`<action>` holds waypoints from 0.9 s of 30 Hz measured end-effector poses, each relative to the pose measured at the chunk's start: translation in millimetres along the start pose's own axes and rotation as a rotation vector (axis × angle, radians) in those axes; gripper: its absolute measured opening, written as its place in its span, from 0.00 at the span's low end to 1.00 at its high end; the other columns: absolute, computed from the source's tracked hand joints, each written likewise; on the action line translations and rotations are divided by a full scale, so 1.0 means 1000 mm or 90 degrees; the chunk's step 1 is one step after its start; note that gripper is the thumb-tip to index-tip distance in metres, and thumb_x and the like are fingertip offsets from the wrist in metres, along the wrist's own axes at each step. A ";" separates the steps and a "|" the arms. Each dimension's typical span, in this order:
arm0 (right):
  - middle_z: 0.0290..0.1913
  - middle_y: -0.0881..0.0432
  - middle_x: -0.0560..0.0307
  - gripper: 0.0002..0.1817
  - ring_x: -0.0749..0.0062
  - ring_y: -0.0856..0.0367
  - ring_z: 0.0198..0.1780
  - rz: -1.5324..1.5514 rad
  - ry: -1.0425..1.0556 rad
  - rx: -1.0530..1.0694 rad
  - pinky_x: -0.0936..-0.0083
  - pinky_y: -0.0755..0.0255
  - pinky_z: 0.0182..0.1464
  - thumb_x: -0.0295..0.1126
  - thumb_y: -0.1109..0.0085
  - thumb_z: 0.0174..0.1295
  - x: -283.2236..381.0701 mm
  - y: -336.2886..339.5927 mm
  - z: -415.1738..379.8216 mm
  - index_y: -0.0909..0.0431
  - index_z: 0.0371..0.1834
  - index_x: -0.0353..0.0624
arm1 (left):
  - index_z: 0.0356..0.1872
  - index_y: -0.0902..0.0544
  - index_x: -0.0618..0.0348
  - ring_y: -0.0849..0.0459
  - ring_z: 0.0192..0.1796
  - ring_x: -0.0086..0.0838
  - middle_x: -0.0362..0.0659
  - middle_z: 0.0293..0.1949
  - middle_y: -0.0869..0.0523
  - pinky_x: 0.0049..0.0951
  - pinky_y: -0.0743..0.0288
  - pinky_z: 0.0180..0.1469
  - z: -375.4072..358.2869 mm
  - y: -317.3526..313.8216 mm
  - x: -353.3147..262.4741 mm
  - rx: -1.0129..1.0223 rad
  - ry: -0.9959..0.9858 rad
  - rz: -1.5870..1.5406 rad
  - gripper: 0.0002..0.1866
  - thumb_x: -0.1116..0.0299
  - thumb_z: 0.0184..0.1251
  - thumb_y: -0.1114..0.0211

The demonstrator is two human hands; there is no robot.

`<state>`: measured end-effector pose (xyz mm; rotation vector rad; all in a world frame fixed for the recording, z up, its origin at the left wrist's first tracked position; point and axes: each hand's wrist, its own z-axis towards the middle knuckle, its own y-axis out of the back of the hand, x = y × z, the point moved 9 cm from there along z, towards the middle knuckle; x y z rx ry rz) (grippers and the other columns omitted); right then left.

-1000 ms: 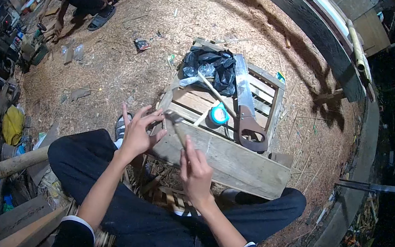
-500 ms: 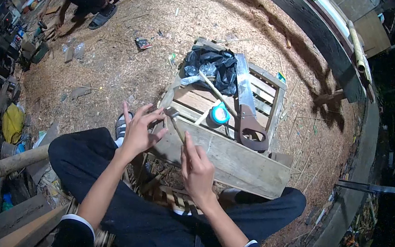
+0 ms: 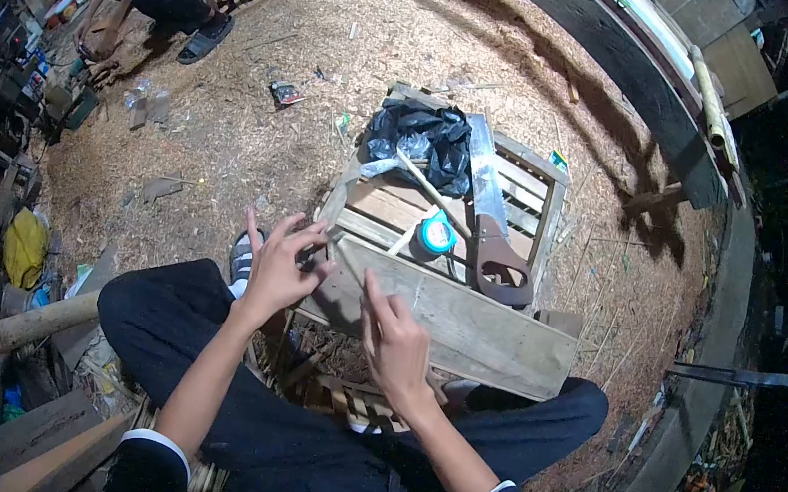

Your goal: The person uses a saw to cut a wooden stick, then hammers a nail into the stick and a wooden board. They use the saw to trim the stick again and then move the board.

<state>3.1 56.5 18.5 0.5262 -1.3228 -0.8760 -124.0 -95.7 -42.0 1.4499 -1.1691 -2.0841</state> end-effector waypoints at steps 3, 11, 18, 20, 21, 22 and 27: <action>0.34 0.19 0.43 0.28 0.47 0.17 0.31 0.050 -0.001 -0.079 0.57 0.24 0.36 0.24 0.36 0.73 -0.005 0.007 -0.006 0.22 0.76 0.51 | 0.51 0.07 0.48 0.24 0.77 0.40 0.35 0.65 0.10 0.72 0.80 0.84 -0.002 0.002 -0.003 -0.005 -0.005 0.002 0.20 0.52 0.60 0.22; 0.35 0.20 0.45 0.26 0.45 0.15 0.31 0.028 -0.017 -0.063 0.51 0.23 0.35 0.30 0.37 0.75 -0.010 0.005 -0.004 0.21 0.76 0.56 | 0.50 0.07 0.49 0.25 0.77 0.41 0.36 0.66 0.11 0.71 0.82 0.83 -0.002 0.000 -0.002 -0.001 -0.003 -0.018 0.20 0.53 0.60 0.23; 0.36 0.18 0.46 0.26 0.45 0.14 0.32 0.010 -0.010 -0.069 0.51 0.22 0.35 0.33 0.38 0.75 -0.002 0.011 0.000 0.23 0.76 0.58 | 0.52 0.07 0.49 0.25 0.77 0.42 0.36 0.66 0.11 0.72 0.80 0.83 -0.001 -0.002 -0.001 0.001 -0.005 -0.005 0.22 0.52 0.59 0.22; 0.35 0.19 0.47 0.27 0.48 0.15 0.31 -0.032 -0.018 0.004 0.53 0.23 0.34 0.31 0.36 0.74 -0.018 -0.010 -0.002 0.22 0.76 0.56 | 0.52 0.07 0.50 0.24 0.77 0.41 0.36 0.67 0.11 0.72 0.80 0.83 -0.001 -0.001 0.000 0.017 0.003 0.003 0.22 0.51 0.60 0.22; 0.34 0.19 0.49 0.28 0.51 0.17 0.30 -0.074 -0.027 0.073 0.56 0.23 0.33 0.28 0.33 0.72 -0.019 -0.019 -0.001 0.21 0.76 0.55 | 0.53 0.08 0.50 0.24 0.77 0.41 0.37 0.67 0.11 0.73 0.79 0.83 0.000 -0.002 -0.001 0.033 0.007 0.010 0.22 0.50 0.61 0.23; 0.34 0.19 0.50 0.29 0.50 0.16 0.30 -0.093 -0.033 0.079 0.55 0.23 0.34 0.27 0.33 0.71 -0.018 -0.015 0.000 0.22 0.76 0.55 | 0.52 0.08 0.50 0.24 0.76 0.41 0.38 0.67 0.12 0.71 0.79 0.84 0.000 0.000 -0.002 0.031 0.005 0.003 0.22 0.51 0.61 0.22; 0.35 0.19 0.48 0.28 0.48 0.15 0.31 0.026 0.001 -0.047 0.54 0.23 0.34 0.30 0.35 0.73 -0.009 0.000 -0.003 0.22 0.76 0.58 | 0.50 0.08 0.51 0.23 0.75 0.40 0.36 0.66 0.11 0.71 0.79 0.84 -0.001 0.000 -0.002 0.001 -0.008 0.003 0.21 0.52 0.59 0.22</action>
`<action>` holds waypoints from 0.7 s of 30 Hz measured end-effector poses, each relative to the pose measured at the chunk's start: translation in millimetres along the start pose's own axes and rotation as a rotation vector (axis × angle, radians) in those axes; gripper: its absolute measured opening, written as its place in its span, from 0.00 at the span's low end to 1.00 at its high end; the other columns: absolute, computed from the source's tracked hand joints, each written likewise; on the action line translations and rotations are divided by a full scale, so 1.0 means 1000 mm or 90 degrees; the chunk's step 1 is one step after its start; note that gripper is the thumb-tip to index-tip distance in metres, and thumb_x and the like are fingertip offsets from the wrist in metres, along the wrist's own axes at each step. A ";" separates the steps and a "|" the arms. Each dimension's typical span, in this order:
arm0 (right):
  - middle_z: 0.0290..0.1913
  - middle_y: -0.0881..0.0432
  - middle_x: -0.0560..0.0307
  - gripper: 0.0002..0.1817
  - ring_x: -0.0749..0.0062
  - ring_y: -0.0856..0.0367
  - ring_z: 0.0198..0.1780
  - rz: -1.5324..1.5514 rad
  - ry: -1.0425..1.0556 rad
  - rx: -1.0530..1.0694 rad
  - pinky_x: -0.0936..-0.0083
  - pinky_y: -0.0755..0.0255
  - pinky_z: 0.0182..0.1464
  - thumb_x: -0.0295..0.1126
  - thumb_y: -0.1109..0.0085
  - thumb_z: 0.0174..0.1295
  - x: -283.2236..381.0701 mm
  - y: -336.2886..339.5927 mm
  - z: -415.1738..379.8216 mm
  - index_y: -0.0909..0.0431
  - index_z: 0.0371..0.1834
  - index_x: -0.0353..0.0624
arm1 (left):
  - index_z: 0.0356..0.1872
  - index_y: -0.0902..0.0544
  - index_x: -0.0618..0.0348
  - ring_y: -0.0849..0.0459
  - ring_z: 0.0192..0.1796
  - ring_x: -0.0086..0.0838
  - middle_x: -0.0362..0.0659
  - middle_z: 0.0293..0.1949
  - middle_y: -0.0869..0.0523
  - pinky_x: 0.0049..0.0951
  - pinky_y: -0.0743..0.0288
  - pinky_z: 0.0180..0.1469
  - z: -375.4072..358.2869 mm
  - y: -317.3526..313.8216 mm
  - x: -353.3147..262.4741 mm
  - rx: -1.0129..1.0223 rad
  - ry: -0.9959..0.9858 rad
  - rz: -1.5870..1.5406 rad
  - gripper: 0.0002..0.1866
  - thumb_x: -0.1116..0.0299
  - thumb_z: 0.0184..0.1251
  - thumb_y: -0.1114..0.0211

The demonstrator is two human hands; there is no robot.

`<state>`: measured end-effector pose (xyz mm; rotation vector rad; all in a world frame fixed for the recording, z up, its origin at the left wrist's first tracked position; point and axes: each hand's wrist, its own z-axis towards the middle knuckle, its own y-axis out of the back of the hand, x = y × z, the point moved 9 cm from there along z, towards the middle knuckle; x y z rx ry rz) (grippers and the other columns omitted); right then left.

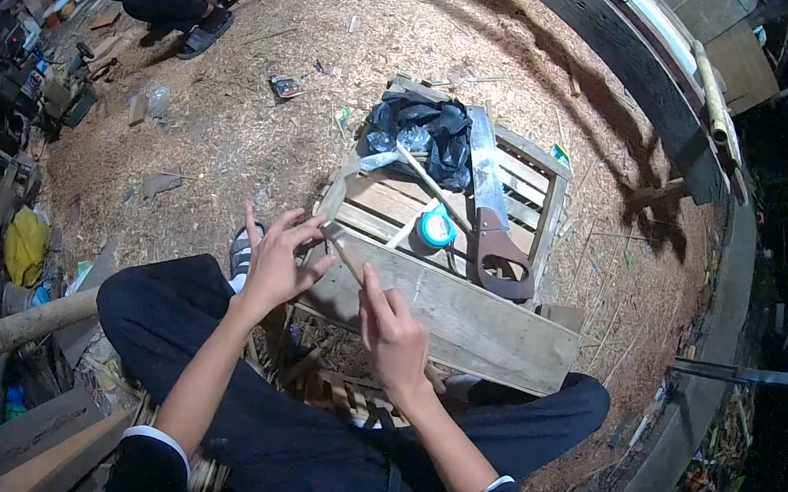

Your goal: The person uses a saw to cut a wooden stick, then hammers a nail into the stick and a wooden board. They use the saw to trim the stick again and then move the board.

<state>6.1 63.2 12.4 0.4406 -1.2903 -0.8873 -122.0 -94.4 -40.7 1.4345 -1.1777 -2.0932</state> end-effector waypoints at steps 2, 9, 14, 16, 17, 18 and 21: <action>0.34 0.20 0.50 0.29 0.52 0.17 0.30 -0.102 -0.007 0.100 0.57 0.24 0.33 0.29 0.33 0.72 -0.011 -0.019 -0.003 0.21 0.76 0.56 | 0.50 0.08 0.50 0.23 0.75 0.41 0.37 0.65 0.11 0.72 0.79 0.84 0.001 0.001 -0.001 0.015 0.006 -0.002 0.21 0.51 0.60 0.22; 0.34 0.20 0.49 0.25 0.49 0.16 0.30 -0.113 -0.009 0.083 0.54 0.23 0.33 0.32 0.35 0.74 -0.002 -0.011 0.000 0.20 0.74 0.58 | 0.48 0.08 0.50 0.23 0.75 0.40 0.36 0.65 0.10 0.71 0.80 0.84 0.001 -0.001 0.002 -0.002 0.006 -0.015 0.19 0.52 0.59 0.22; 0.34 0.19 0.47 0.26 0.47 0.15 0.30 -0.045 -0.029 0.069 0.53 0.22 0.33 0.32 0.36 0.74 -0.003 -0.006 0.005 0.21 0.75 0.59 | 0.48 0.07 0.49 0.23 0.75 0.39 0.35 0.65 0.10 0.71 0.81 0.84 -0.001 0.000 0.002 0.004 0.006 -0.023 0.19 0.52 0.59 0.22; 0.35 0.19 0.48 0.26 0.47 0.15 0.31 0.003 -0.011 0.017 0.52 0.22 0.34 0.32 0.37 0.75 -0.001 -0.002 0.001 0.21 0.76 0.60 | 0.49 0.07 0.49 0.24 0.76 0.39 0.35 0.65 0.11 0.71 0.81 0.84 -0.001 -0.001 0.002 -0.002 -0.002 -0.008 0.20 0.53 0.59 0.22; 0.35 0.18 0.49 0.28 0.49 0.15 0.31 -0.119 -0.021 0.121 0.54 0.22 0.33 0.30 0.35 0.72 -0.016 -0.021 -0.005 0.22 0.76 0.58 | 0.50 0.07 0.48 0.24 0.76 0.39 0.34 0.65 0.10 0.71 0.81 0.84 0.000 -0.001 0.002 -0.003 0.001 -0.014 0.20 0.52 0.59 0.22; 0.35 0.18 0.49 0.28 0.49 0.15 0.31 -0.121 -0.024 0.117 0.54 0.22 0.33 0.30 0.35 0.72 -0.014 -0.016 -0.003 0.22 0.76 0.58 | 0.50 0.07 0.48 0.24 0.76 0.39 0.34 0.65 0.10 0.71 0.81 0.84 -0.001 -0.002 0.000 -0.002 -0.005 -0.015 0.20 0.52 0.59 0.22; 0.34 0.20 0.48 0.29 0.47 0.15 0.29 -0.068 -0.028 0.071 0.52 0.23 0.33 0.31 0.36 0.73 -0.003 -0.004 0.009 0.23 0.77 0.61 | 0.52 0.07 0.49 0.24 0.76 0.39 0.35 0.64 0.10 0.70 0.81 0.84 -0.001 -0.002 0.005 -0.003 0.009 -0.024 0.22 0.52 0.59 0.23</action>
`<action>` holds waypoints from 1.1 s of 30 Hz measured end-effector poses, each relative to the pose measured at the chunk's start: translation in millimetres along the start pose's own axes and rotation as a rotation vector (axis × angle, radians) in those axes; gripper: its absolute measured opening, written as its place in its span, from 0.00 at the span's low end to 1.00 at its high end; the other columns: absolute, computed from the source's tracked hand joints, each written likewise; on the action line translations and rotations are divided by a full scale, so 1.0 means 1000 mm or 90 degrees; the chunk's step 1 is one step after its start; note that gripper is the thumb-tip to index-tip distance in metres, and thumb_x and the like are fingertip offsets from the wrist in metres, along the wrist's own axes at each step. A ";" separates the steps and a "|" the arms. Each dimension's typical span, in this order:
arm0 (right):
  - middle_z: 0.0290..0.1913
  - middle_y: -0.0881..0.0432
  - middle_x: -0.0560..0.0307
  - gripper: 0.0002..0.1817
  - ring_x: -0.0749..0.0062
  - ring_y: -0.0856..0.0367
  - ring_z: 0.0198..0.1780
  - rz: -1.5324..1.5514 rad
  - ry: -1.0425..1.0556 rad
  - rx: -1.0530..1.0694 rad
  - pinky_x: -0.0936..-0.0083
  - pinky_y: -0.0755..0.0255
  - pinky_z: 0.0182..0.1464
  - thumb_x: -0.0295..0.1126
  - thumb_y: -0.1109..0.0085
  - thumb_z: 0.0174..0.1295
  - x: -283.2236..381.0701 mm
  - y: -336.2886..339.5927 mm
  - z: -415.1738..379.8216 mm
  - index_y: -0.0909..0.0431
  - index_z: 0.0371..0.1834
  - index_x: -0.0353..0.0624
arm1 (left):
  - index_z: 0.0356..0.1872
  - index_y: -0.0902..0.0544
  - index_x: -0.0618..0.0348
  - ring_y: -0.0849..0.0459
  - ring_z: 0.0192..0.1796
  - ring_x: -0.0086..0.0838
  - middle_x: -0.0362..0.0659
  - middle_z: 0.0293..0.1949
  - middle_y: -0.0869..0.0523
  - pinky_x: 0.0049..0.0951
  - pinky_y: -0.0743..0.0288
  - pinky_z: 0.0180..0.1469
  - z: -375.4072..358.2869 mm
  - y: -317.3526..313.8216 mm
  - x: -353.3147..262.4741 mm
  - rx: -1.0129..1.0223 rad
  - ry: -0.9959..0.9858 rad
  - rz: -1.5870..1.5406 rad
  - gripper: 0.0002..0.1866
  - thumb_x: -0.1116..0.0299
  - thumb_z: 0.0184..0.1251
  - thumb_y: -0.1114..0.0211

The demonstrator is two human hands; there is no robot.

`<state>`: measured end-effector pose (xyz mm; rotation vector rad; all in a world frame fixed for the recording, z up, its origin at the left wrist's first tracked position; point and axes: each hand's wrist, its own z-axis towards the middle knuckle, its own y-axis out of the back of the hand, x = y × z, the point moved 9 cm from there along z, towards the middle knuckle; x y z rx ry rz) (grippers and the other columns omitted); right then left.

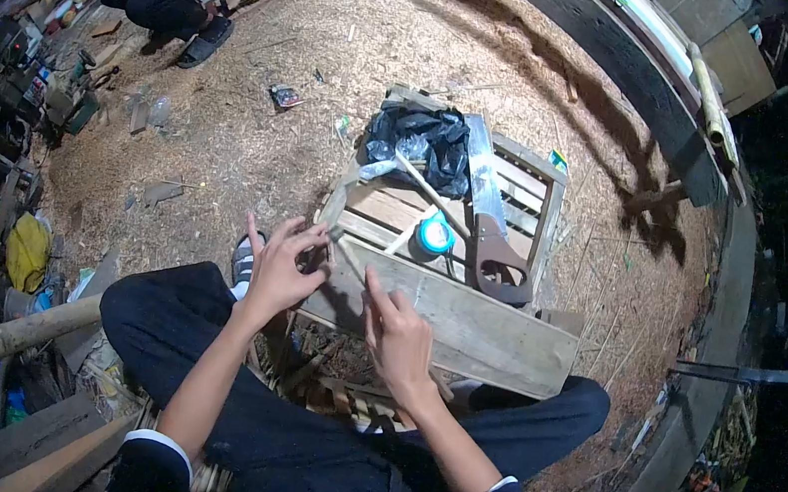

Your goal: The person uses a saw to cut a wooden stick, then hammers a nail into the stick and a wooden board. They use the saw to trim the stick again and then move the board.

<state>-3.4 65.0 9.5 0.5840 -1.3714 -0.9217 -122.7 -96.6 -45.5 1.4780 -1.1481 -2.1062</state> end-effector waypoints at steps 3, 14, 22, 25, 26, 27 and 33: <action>0.33 0.20 0.49 0.27 0.48 0.16 0.29 0.039 0.026 -0.059 0.52 0.23 0.32 0.33 0.36 0.75 -0.001 -0.001 -0.010 0.22 0.77 0.61 | 0.53 0.08 0.50 0.24 0.76 0.38 0.36 0.64 0.10 0.71 0.81 0.84 0.000 0.000 -0.002 0.003 -0.005 0.008 0.23 0.53 0.58 0.22; 0.33 0.20 0.49 0.28 0.51 0.18 0.28 -0.042 0.001 0.032 0.56 0.24 0.33 0.28 0.34 0.73 -0.003 -0.009 -0.005 0.21 0.76 0.57 | 0.50 0.08 0.50 0.25 0.78 0.38 0.35 0.67 0.11 0.71 0.82 0.83 0.001 0.000 -0.004 0.018 0.002 0.006 0.22 0.50 0.59 0.22; 0.34 0.21 0.51 0.29 0.50 0.17 0.29 -0.061 0.015 0.030 0.55 0.23 0.32 0.30 0.35 0.73 -0.006 -0.013 -0.007 0.23 0.77 0.60 | 0.52 0.08 0.50 0.25 0.77 0.39 0.35 0.67 0.11 0.71 0.81 0.83 0.002 0.001 -0.002 0.017 -0.004 0.011 0.23 0.49 0.59 0.23; 0.34 0.20 0.50 0.27 0.48 0.16 0.29 0.014 0.020 -0.027 0.53 0.23 0.32 0.32 0.37 0.75 0.002 0.000 -0.004 0.22 0.76 0.61 | 0.52 0.08 0.50 0.24 0.77 0.38 0.35 0.66 0.11 0.70 0.82 0.84 0.000 0.000 -0.001 -0.007 -0.011 0.004 0.23 0.51 0.58 0.22; 0.34 0.20 0.50 0.26 0.49 0.16 0.29 0.016 0.028 -0.038 0.53 0.23 0.32 0.33 0.36 0.75 0.000 -0.002 -0.006 0.22 0.76 0.61 | 0.52 0.07 0.50 0.24 0.76 0.38 0.35 0.66 0.11 0.70 0.82 0.84 0.000 0.000 0.000 -0.006 -0.006 0.002 0.23 0.51 0.57 0.22; 0.34 0.20 0.50 0.26 0.49 0.16 0.29 0.020 0.031 -0.049 0.53 0.23 0.32 0.33 0.36 0.75 -0.002 -0.004 -0.009 0.21 0.76 0.61 | 0.52 0.07 0.50 0.24 0.76 0.38 0.35 0.66 0.11 0.70 0.82 0.84 -0.001 0.000 0.000 -0.001 -0.001 0.002 0.23 0.52 0.56 0.22; 0.36 0.19 0.48 0.25 0.46 0.15 0.31 0.028 0.004 -0.035 0.52 0.23 0.33 0.34 0.37 0.75 -0.005 -0.004 -0.010 0.21 0.75 0.62 | 0.49 0.07 0.49 0.23 0.75 0.37 0.35 0.65 0.10 0.71 0.81 0.84 -0.002 -0.002 0.003 -0.024 -0.010 -0.027 0.21 0.52 0.55 0.22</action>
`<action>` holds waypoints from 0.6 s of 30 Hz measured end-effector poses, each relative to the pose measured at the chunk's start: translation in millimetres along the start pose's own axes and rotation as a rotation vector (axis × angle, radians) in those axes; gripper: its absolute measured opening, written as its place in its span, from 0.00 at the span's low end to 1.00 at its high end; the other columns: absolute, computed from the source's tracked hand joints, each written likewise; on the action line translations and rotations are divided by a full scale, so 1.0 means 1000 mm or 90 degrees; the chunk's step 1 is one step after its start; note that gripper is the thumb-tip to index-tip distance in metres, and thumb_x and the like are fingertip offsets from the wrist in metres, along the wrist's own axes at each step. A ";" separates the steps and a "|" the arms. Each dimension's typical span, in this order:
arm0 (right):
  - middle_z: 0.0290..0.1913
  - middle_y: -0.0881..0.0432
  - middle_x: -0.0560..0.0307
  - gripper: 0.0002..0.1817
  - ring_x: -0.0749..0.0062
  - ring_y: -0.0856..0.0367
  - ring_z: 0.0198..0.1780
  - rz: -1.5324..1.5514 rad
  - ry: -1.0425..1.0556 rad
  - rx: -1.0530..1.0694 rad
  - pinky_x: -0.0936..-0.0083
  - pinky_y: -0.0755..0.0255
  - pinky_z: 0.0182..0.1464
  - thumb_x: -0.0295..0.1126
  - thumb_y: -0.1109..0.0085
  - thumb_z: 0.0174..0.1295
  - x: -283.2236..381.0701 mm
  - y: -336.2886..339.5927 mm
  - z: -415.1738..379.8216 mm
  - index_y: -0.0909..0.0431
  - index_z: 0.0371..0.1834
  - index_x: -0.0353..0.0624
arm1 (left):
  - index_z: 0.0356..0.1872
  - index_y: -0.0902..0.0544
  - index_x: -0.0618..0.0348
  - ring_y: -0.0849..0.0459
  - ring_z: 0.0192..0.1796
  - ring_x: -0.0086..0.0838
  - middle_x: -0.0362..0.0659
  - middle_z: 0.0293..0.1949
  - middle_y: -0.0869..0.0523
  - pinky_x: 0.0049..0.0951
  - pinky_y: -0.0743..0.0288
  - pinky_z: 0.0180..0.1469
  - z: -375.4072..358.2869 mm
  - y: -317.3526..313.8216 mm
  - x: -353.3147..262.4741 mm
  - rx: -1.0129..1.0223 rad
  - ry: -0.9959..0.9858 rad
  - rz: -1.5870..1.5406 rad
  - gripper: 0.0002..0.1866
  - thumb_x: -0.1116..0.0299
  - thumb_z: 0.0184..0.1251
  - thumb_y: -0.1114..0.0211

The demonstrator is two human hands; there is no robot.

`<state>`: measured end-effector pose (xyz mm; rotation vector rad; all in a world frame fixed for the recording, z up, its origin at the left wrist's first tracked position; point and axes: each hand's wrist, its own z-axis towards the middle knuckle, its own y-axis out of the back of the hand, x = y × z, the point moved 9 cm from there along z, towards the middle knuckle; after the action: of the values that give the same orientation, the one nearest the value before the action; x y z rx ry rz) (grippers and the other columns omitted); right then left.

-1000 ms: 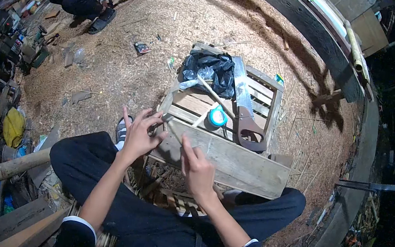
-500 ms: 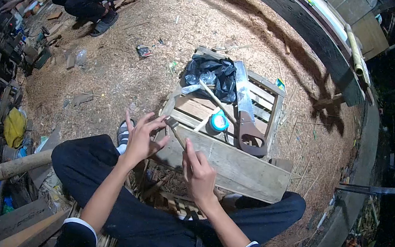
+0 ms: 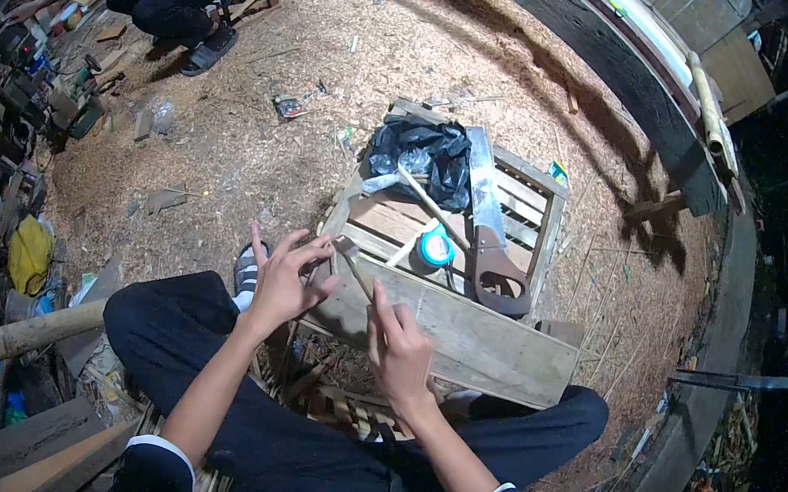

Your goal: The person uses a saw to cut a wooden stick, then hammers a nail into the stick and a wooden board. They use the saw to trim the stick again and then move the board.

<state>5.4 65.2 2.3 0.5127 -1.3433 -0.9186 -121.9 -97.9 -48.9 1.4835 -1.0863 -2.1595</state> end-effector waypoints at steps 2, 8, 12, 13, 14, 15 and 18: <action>0.36 0.18 0.47 0.24 0.46 0.15 0.32 0.057 0.004 -0.050 0.51 0.23 0.33 0.36 0.38 0.76 -0.001 0.005 -0.001 0.20 0.74 0.63 | 0.49 0.07 0.49 0.23 0.75 0.37 0.35 0.65 0.11 0.71 0.81 0.84 -0.001 0.000 0.001 -0.001 -0.001 0.013 0.22 0.52 0.55 0.22; 0.34 0.19 0.48 0.27 0.48 0.15 0.30 0.026 0.024 -0.050 0.52 0.23 0.33 0.31 0.37 0.75 0.016 0.017 0.008 0.22 0.76 0.60 | 0.49 0.07 0.50 0.24 0.76 0.38 0.36 0.66 0.11 0.71 0.81 0.83 0.000 0.001 -0.001 0.002 -0.013 -0.002 0.23 0.51 0.54 0.22; 0.33 0.21 0.52 0.31 0.55 0.19 0.27 -0.099 0.042 0.070 0.58 0.25 0.30 0.26 0.32 0.70 0.001 -0.010 0.002 0.22 0.77 0.54 | 0.51 0.08 0.52 0.24 0.76 0.38 0.36 0.66 0.11 0.73 0.81 0.83 -0.001 0.001 -0.003 0.031 0.004 0.017 0.26 0.47 0.55 0.21; 0.34 0.21 0.51 0.31 0.54 0.19 0.27 -0.095 0.046 0.065 0.58 0.25 0.30 0.27 0.32 0.69 0.003 -0.006 0.003 0.22 0.77 0.54 | 0.51 0.08 0.52 0.24 0.76 0.38 0.35 0.66 0.11 0.73 0.81 0.83 0.001 0.003 -0.004 0.033 -0.004 0.015 0.27 0.47 0.55 0.21; 0.34 0.21 0.51 0.31 0.54 0.19 0.27 -0.095 0.053 0.067 0.58 0.25 0.30 0.27 0.32 0.69 0.005 -0.005 0.006 0.22 0.77 0.54 | 0.52 0.08 0.52 0.24 0.76 0.38 0.35 0.66 0.11 0.73 0.81 0.83 0.001 0.003 -0.003 0.034 -0.005 0.012 0.27 0.47 0.55 0.21; 0.35 0.20 0.50 0.30 0.51 0.17 0.29 -0.036 0.038 0.021 0.55 0.24 0.32 0.30 0.34 0.72 0.012 0.003 0.004 0.23 0.77 0.58 | 0.52 0.07 0.52 0.24 0.76 0.39 0.34 0.66 0.11 0.73 0.82 0.83 0.000 0.004 -0.002 0.012 -0.020 0.005 0.27 0.49 0.52 0.21; 0.35 0.19 0.49 0.29 0.48 0.15 0.31 0.033 0.034 -0.045 0.53 0.23 0.33 0.33 0.36 0.74 0.007 0.007 0.000 0.24 0.78 0.62 | 0.52 0.07 0.51 0.24 0.76 0.39 0.34 0.67 0.12 0.72 0.82 0.83 0.000 0.001 0.000 0.013 -0.024 0.021 0.27 0.49 0.51 0.21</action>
<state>6.9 63.6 12.2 0.4425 -1.2656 -0.9002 -121.7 -99.1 -47.9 1.4291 -1.1415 -2.1689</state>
